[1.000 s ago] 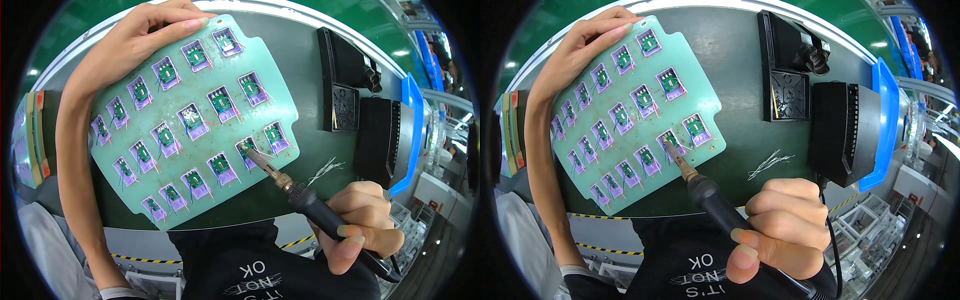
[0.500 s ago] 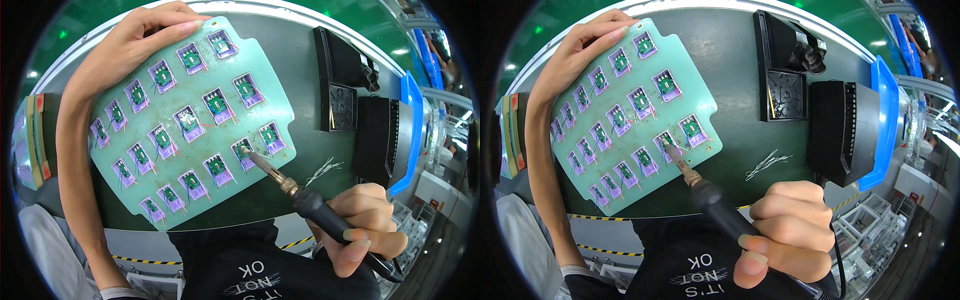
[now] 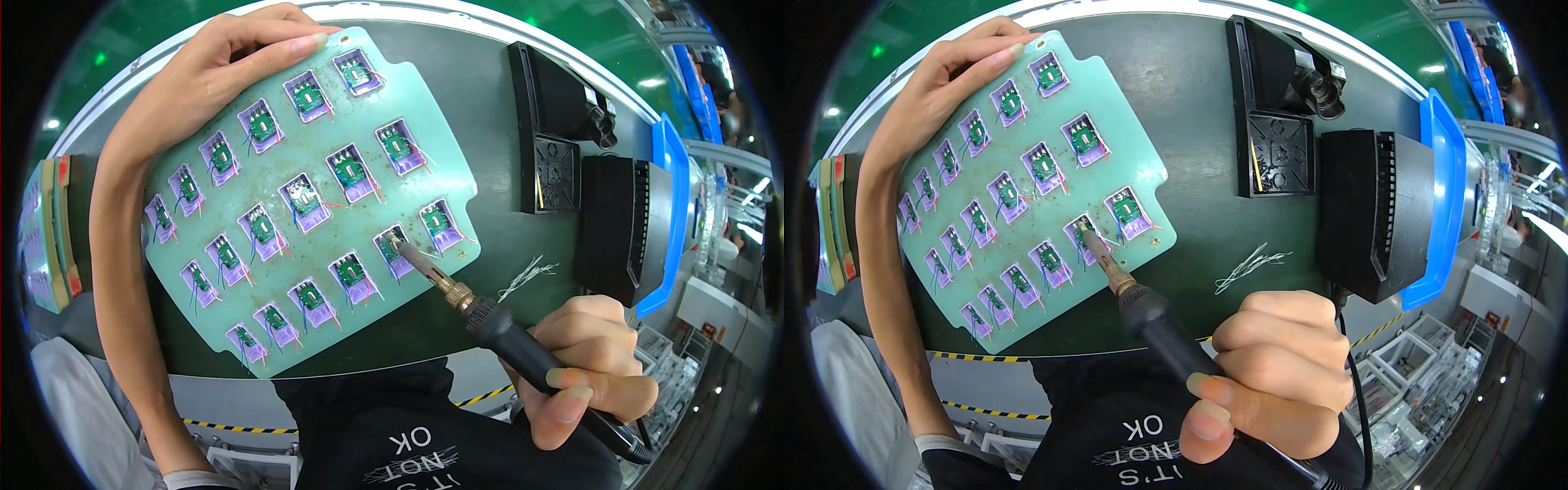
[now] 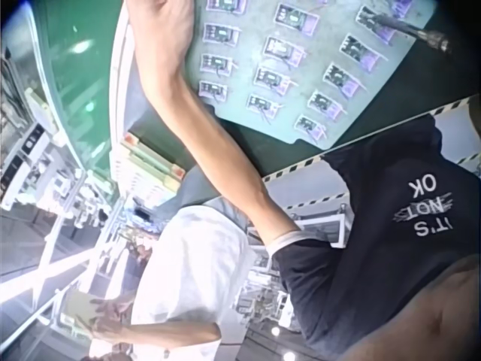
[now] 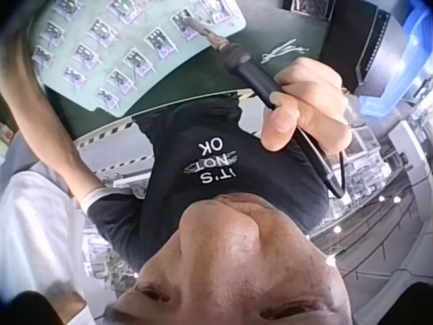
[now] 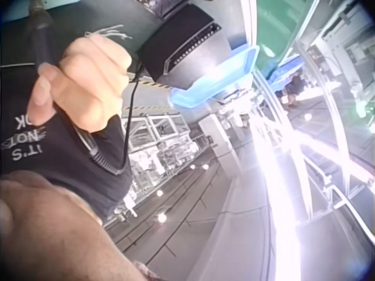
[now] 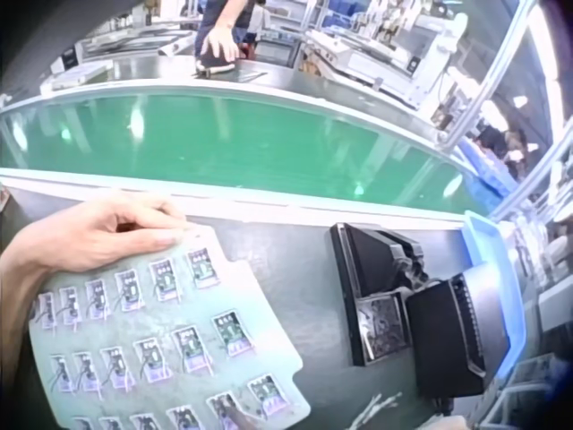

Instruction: Soldering electronic components onto several PCBs arranged in a holding tray on an assembly line.

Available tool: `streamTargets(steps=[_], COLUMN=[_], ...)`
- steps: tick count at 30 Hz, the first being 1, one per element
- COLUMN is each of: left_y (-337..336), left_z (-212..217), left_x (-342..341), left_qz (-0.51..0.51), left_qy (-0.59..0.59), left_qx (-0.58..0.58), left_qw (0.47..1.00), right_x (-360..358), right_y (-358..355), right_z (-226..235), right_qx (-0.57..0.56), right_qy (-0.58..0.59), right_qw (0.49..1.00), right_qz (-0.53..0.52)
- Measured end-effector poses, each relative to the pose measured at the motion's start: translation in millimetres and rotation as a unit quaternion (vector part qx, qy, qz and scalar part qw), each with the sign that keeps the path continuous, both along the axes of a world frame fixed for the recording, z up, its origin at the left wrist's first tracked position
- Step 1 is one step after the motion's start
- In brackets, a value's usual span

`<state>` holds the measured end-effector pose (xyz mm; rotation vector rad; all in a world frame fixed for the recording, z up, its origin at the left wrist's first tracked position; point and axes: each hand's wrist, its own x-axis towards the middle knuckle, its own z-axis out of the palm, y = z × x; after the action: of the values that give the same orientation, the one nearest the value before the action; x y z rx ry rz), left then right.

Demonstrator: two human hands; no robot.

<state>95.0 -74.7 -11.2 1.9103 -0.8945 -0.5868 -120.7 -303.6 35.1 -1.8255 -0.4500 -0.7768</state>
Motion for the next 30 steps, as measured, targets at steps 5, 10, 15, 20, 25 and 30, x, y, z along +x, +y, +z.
streamTargets(steps=[5,10,15,20,25,30], left_y=[-0.2,0.2,6.3,7.8,10.1,12.2], left_z=[-0.6,-1.0,-2.3,-7.7,-5.0,-6.0], left_x=[-1.1,0.9,2.3,3.4,4.6,6.7], left_qz=[-0.002,-0.003,0.007,0.012,0.008,0.002], left_qy=[-0.002,-0.008,-0.004,-0.005,0.004,0.003], left_qx=[-0.005,0.003,0.011,-0.004,0.001,0.002], left_qw=[1.000,1.000,1.000,1.000,1.000,1.000], right_x=[-1.7,-0.7,3.5,4.3,7.5,9.5], right_y=[1.4,1.7,4.2,4.8,4.9,11.3], right_z=[-1.1,-0.8,-5.5,-6.5,-2.5,-4.6], right_qx=[0.004,-0.005,-0.004,-0.012,0.003,0.040], right_qy=[0.000,0.015,0.007,0.001,-0.020,-0.047], right_qw=[1.000,1.000,1.000,1.000,1.000,0.998], right_qz=[-0.015,-0.007,0.006,0.017,0.016,-0.017])
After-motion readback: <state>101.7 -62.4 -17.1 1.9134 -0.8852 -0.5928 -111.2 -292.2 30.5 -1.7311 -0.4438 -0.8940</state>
